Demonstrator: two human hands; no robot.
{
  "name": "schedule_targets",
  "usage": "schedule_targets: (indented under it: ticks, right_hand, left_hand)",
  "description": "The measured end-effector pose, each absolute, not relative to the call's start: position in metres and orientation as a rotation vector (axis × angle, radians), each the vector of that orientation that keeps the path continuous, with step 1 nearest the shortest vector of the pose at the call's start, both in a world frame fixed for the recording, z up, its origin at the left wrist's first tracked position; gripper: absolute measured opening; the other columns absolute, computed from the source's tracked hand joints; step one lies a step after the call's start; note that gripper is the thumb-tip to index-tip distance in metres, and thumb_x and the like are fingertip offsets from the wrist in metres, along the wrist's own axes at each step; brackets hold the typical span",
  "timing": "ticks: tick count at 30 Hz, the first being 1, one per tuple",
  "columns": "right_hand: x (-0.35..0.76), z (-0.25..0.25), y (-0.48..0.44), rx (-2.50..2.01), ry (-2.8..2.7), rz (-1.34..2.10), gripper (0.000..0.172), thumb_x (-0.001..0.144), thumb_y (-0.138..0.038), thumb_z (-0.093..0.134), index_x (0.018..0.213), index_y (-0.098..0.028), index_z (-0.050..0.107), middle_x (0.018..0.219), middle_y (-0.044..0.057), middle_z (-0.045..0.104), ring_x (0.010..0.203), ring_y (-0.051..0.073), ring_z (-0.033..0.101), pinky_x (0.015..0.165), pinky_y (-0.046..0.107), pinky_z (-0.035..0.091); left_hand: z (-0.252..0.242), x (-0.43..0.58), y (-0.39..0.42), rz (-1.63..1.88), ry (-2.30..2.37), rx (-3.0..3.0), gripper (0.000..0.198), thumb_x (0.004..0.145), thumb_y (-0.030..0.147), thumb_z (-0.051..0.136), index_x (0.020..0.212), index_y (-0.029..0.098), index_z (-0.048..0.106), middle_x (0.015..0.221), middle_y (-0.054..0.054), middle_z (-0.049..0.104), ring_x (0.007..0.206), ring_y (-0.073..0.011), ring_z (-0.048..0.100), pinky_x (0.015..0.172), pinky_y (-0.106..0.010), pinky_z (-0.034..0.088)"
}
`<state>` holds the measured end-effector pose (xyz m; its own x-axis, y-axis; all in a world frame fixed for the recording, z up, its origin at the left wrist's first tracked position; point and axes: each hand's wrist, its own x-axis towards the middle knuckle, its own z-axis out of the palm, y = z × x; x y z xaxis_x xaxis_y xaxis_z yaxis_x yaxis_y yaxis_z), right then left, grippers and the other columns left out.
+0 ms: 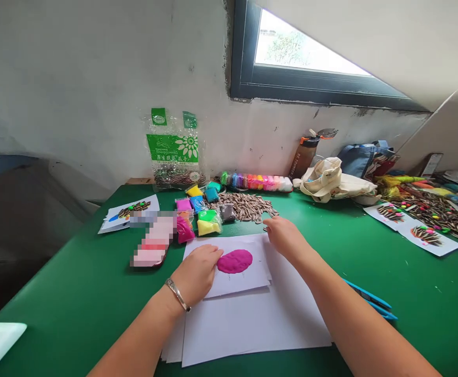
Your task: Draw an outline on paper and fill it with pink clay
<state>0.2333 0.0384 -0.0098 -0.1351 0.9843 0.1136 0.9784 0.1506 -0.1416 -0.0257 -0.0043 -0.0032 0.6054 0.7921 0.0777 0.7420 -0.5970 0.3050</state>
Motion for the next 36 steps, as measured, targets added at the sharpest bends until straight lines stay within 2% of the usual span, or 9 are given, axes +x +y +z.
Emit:
schedule_targets:
  ticks: [4,12,15,17,19,23,26,31,36]
  right_hand:
    - [0.229,-0.023,0.052,-1.968,-2.259,0.032,0.026,0.073,0.002,0.043,0.075,-0.013,0.065,0.077,0.011,0.060,0.074,0.020,0.057,0.066,0.028,0.039]
    - [0.225,-0.023,0.037,-1.872,-2.096,0.182,0.031,0.082,-0.003,0.038,0.093,-0.014,0.065,0.088,0.010,0.061,0.081,0.019,0.058,0.071,0.029,0.043]
    - [0.223,-0.019,0.012,-1.685,-2.005,0.472,0.027,0.090,-0.019,0.037,0.098,-0.018,0.063,0.081,0.004,0.064,0.070,0.014,0.061,0.066,0.026,0.048]
    - [0.221,-0.021,-0.002,-1.434,-1.765,0.885,0.023,0.087,-0.027,0.044,0.094,-0.016,0.064,0.079,0.004,0.064,0.065,0.015,0.061,0.062,0.028,0.050]
    - [0.221,-0.024,-0.010,-1.374,-1.672,0.987,0.017,0.082,-0.027,0.052,0.087,-0.017,0.065,0.078,0.004,0.065,0.067,0.015,0.060,0.062,0.029,0.049]
    - [0.223,-0.030,-0.010,-1.380,-1.935,0.881,0.017,0.082,-0.018,0.051,0.082,-0.020,0.068,0.078,0.002,0.064,0.075,0.016,0.057,0.069,0.029,0.046]
    - [0.225,-0.028,-0.007,-1.355,-2.092,0.791,0.019,0.083,-0.013,0.050,0.083,-0.021,0.067,0.078,0.002,0.064,0.078,0.016,0.056,0.072,0.028,0.044]
    - [0.226,-0.025,-0.006,-1.362,-2.164,0.705,0.018,0.084,-0.012,0.051,0.082,-0.020,0.067,0.079,0.003,0.062,0.080,0.017,0.055,0.072,0.028,0.044]
    - [0.223,-0.029,-0.004,-1.299,-2.208,0.622,0.019,0.086,-0.012,0.049,0.082,-0.019,0.066,0.077,0.004,0.060,0.078,0.017,0.054,0.071,0.028,0.044]
  left_hand:
    - [-0.004,-0.025,-0.005,0.317,1.224,2.615,0.031,0.087,0.010,0.039,0.103,0.018,0.065,0.102,-0.008,0.066,0.104,-0.0217,0.057,0.094,-0.036,0.046]
    - [-0.007,-0.026,-0.003,0.381,1.225,2.593,0.030,0.088,0.011,0.040,0.103,0.018,0.065,0.104,-0.008,0.066,0.105,-0.0219,0.057,0.093,-0.037,0.047]
    - [-0.010,-0.023,-0.002,0.459,1.189,2.594,0.032,0.089,0.011,0.038,0.106,0.018,0.064,0.107,-0.008,0.066,0.106,-0.0216,0.057,0.095,-0.037,0.046]
    - [-0.012,-0.020,-0.003,0.495,1.157,2.619,0.034,0.089,0.011,0.039,0.112,0.018,0.062,0.112,-0.008,0.065,0.112,-0.0229,0.054,0.099,-0.039,0.044]
    - [-0.015,-0.015,-0.004,0.491,1.133,2.653,0.035,0.089,0.013,0.039,0.118,0.019,0.058,0.121,-0.009,0.061,0.120,-0.0255,0.047,0.102,-0.044,0.040]
    - [-0.017,-0.005,-0.010,0.299,1.133,2.685,0.040,0.090,0.023,0.045,0.130,0.024,0.049,0.139,-0.008,0.047,0.134,-0.0310,0.030,0.107,-0.056,0.028]
    - [-0.015,-0.001,-0.012,0.111,1.145,2.654,0.052,0.088,0.031,0.050,0.138,0.027,0.037,0.147,-0.008,0.035,0.137,-0.0320,0.022,0.108,-0.059,0.021]
    - [-0.013,0.003,-0.013,0.028,1.120,2.615,0.053,0.091,0.041,0.045,0.142,0.034,0.029,0.150,-0.005,0.029,0.139,-0.0311,0.018,0.108,-0.060,0.017]
    - [-0.015,0.005,-0.012,0.025,1.115,2.618,0.056,0.090,0.040,0.047,0.142,0.034,0.027,0.150,-0.006,0.030,0.138,-0.0317,0.019,0.108,-0.061,0.014]
